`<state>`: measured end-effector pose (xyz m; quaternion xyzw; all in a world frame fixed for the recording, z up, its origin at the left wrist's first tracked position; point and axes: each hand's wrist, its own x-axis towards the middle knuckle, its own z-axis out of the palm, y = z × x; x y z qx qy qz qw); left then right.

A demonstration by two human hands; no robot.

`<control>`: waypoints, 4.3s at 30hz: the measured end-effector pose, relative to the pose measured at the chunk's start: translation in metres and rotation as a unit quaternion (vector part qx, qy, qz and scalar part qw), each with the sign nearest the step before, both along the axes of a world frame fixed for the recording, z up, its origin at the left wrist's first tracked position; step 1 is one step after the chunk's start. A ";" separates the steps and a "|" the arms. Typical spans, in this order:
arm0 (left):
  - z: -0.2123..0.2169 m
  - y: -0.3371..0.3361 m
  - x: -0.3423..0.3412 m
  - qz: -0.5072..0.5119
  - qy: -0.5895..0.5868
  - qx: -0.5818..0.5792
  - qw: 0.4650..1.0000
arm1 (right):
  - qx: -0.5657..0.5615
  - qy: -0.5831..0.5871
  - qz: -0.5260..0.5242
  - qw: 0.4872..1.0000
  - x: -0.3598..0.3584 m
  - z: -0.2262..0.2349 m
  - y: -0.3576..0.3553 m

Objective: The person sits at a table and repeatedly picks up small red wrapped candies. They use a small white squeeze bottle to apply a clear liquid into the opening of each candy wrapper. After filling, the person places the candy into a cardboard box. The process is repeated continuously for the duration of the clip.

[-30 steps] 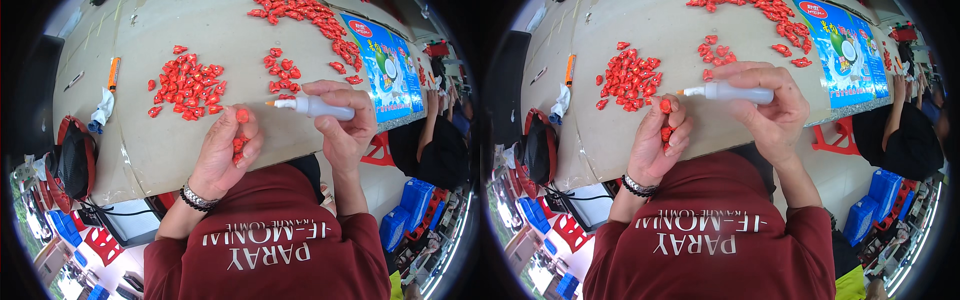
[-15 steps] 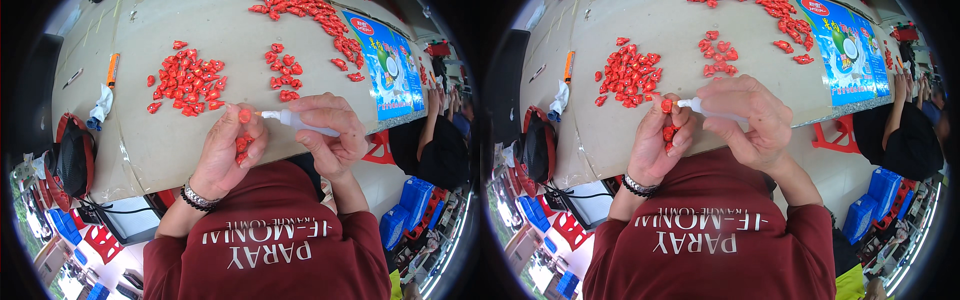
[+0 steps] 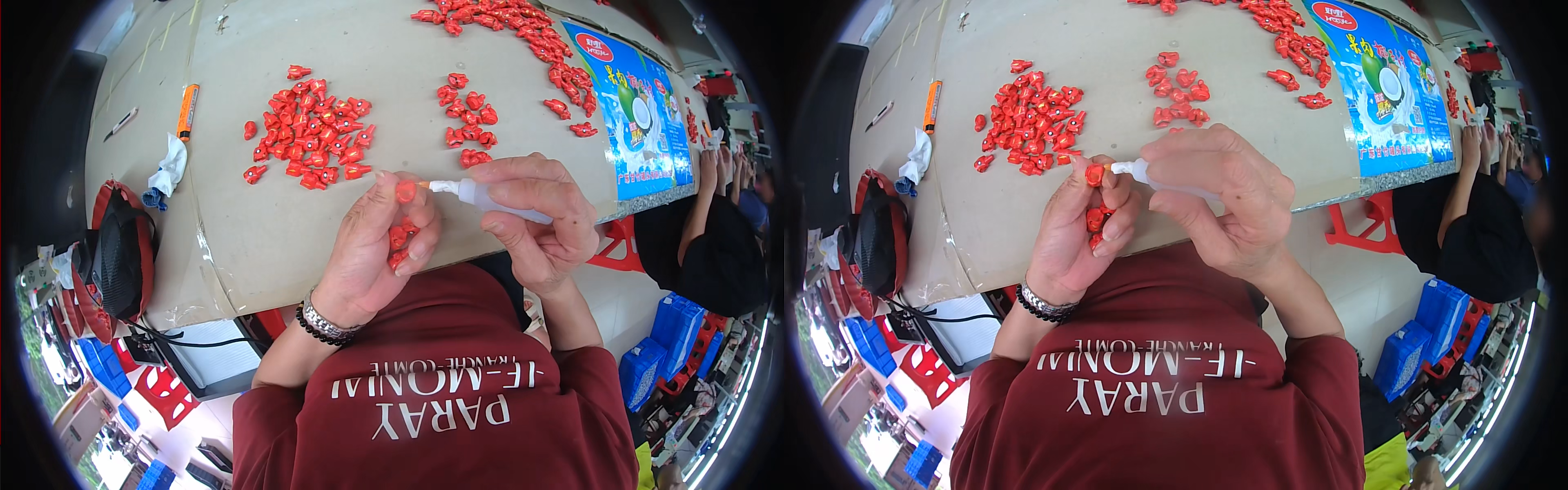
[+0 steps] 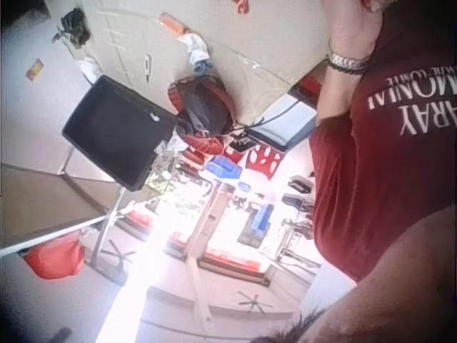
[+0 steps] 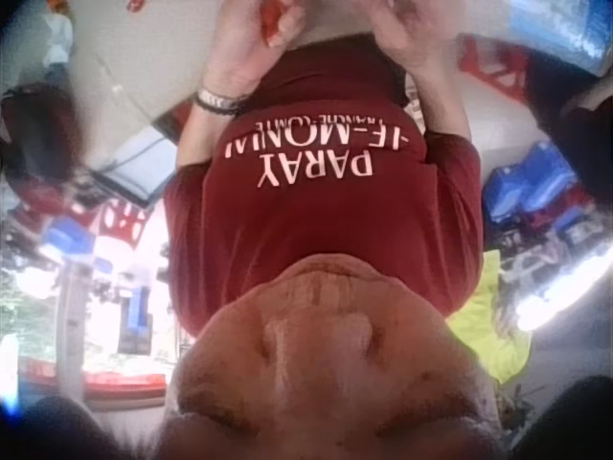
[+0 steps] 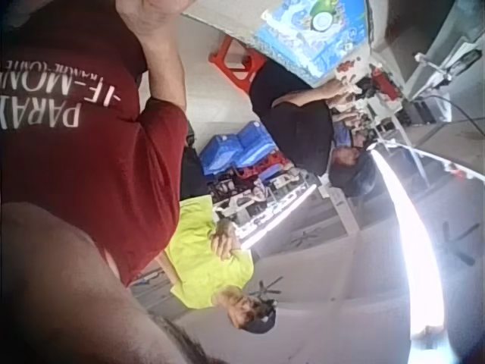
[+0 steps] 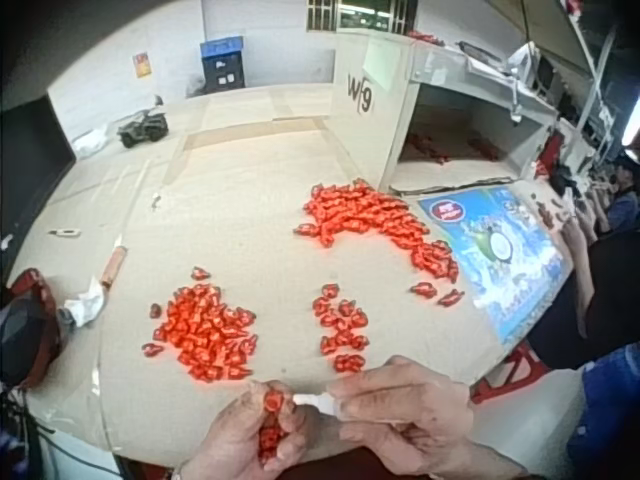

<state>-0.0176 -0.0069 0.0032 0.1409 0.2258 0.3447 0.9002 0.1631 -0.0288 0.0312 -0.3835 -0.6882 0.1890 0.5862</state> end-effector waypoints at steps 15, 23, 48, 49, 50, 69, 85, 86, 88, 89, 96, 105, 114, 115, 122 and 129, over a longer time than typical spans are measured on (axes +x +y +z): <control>0.003 0.001 -0.002 0.046 0.047 0.022 0.998 | 0.031 -0.044 0.010 0.999 0.009 0.003 -0.002; 0.000 0.001 -0.003 0.040 0.023 0.048 0.998 | 0.056 -0.036 0.000 0.998 0.006 0.000 0.003; 0.001 0.001 -0.002 0.097 0.036 0.076 0.992 | 0.047 -0.036 -0.014 0.998 0.005 0.004 -0.001; 0.000 0.001 -0.002 0.095 0.031 0.077 0.992 | 0.048 -0.038 -0.013 0.998 0.006 0.004 -0.002; -0.002 0.001 -0.003 0.094 0.025 0.079 0.992 | 0.049 -0.040 -0.012 0.998 0.006 0.004 -0.002; -0.001 0.004 -0.005 0.115 0.036 0.097 0.988 | 0.033 -0.041 0.002 0.999 0.002 0.008 -0.006; -0.005 -0.001 -0.019 0.094 0.013 0.040 0.995 | -0.328 0.189 -0.104 0.920 0.026 -0.004 0.015; -0.005 -0.002 -0.021 0.095 0.016 0.039 0.995 | -0.332 0.145 -0.112 0.925 0.025 -0.004 0.015; -0.005 -0.004 -0.021 0.096 0.019 0.035 0.995 | -0.306 -0.044 -0.167 0.936 0.018 -0.004 0.013; -0.004 -0.004 -0.021 0.096 0.018 0.032 0.995 | -0.289 -0.139 -0.192 0.928 0.015 -0.004 0.012; -0.003 -0.008 -0.022 0.104 0.017 0.027 0.994 | -0.222 -0.325 -0.218 0.893 0.000 -0.014 0.011; -0.003 -0.005 -0.018 0.093 0.025 0.041 0.994 | -0.188 -0.137 -0.165 0.958 -0.002 -0.011 0.012; -0.002 -0.002 -0.014 0.098 0.041 0.067 0.992 | -0.331 0.025 -0.101 0.938 -0.010 -0.004 0.014; -0.002 -0.002 -0.014 0.101 0.052 0.076 0.991 | -0.320 -0.034 -0.125 0.938 -0.009 -0.006 0.012; -0.003 -0.004 -0.017 0.126 0.092 0.099 0.983 | -0.230 -0.308 -0.187 0.904 -0.010 -0.018 0.011; -0.002 -0.004 -0.023 0.148 0.076 0.087 0.982 | -0.215 -0.312 -0.175 0.909 -0.015 -0.018 0.011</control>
